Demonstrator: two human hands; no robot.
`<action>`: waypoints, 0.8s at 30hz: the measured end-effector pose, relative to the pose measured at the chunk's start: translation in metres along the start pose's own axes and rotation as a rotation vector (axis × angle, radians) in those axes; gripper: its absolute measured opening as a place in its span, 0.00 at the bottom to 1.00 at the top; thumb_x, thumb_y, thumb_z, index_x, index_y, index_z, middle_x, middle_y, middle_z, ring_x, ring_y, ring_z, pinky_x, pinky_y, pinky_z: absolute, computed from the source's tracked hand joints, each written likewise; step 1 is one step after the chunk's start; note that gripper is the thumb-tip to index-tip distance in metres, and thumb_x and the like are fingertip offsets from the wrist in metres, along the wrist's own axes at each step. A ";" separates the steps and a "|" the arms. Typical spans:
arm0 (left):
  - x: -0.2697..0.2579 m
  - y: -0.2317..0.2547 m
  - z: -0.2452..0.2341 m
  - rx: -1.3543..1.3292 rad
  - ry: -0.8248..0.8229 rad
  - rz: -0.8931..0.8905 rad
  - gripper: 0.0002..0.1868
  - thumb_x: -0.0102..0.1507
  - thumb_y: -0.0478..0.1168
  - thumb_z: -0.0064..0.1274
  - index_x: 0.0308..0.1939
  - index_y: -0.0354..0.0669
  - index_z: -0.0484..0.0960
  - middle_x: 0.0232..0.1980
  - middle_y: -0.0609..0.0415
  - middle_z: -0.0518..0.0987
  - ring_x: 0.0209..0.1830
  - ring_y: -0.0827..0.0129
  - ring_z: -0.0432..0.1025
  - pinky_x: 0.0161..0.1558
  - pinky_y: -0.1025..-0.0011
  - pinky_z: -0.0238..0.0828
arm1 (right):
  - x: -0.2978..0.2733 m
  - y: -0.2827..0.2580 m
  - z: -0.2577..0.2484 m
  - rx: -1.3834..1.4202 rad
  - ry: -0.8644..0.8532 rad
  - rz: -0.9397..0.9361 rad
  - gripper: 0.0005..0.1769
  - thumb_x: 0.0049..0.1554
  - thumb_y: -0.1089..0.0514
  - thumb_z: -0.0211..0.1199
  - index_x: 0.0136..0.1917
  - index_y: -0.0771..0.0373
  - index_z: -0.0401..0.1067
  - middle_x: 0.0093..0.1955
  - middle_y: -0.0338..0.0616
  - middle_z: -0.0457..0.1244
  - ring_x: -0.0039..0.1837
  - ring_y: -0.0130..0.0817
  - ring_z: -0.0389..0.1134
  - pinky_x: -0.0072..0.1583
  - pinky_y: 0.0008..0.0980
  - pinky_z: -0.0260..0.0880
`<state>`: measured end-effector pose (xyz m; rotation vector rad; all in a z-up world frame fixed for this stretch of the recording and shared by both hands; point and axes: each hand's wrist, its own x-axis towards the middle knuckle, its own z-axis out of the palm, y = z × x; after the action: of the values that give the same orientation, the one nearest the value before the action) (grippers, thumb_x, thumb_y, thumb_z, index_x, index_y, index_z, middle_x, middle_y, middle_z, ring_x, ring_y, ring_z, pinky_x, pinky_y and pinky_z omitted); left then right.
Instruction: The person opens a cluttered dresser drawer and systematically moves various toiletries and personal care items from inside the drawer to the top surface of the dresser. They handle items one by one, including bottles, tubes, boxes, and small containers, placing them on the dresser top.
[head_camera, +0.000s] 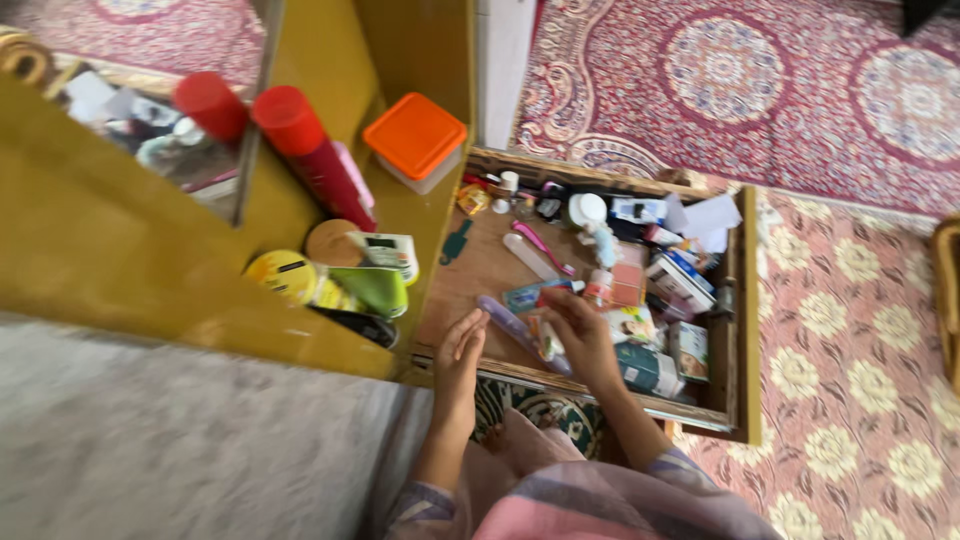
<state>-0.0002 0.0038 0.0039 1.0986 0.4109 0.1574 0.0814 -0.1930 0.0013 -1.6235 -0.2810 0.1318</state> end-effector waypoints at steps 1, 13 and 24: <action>0.002 -0.003 0.003 -0.007 -0.004 -0.025 0.22 0.68 0.41 0.51 0.65 0.37 0.75 0.66 0.47 0.78 0.67 0.67 0.71 0.66 0.71 0.65 | -0.010 0.000 -0.017 -0.015 0.049 0.045 0.18 0.64 0.65 0.57 0.67 0.68 0.71 0.64 0.45 0.69 0.65 0.29 0.69 0.66 0.30 0.67; 0.013 -0.027 0.055 0.012 -0.101 -0.211 0.23 0.66 0.42 0.53 0.64 0.40 0.77 0.65 0.52 0.79 0.64 0.71 0.73 0.64 0.71 0.65 | -0.085 -0.005 -0.115 0.150 0.501 0.202 0.15 0.64 0.62 0.58 0.62 0.70 0.75 0.57 0.47 0.71 0.59 0.31 0.72 0.62 0.31 0.73; 0.029 -0.044 0.085 -0.014 -0.093 -0.201 0.23 0.65 0.40 0.55 0.63 0.33 0.78 0.63 0.50 0.79 0.59 0.72 0.73 0.59 0.72 0.67 | -0.076 -0.008 -0.141 0.202 0.535 0.207 0.14 0.65 0.63 0.57 0.60 0.71 0.75 0.57 0.48 0.71 0.61 0.34 0.72 0.64 0.33 0.74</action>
<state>0.0573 -0.0776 -0.0094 1.0404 0.4335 -0.0676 0.0433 -0.3482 0.0130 -1.4234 0.3040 -0.1158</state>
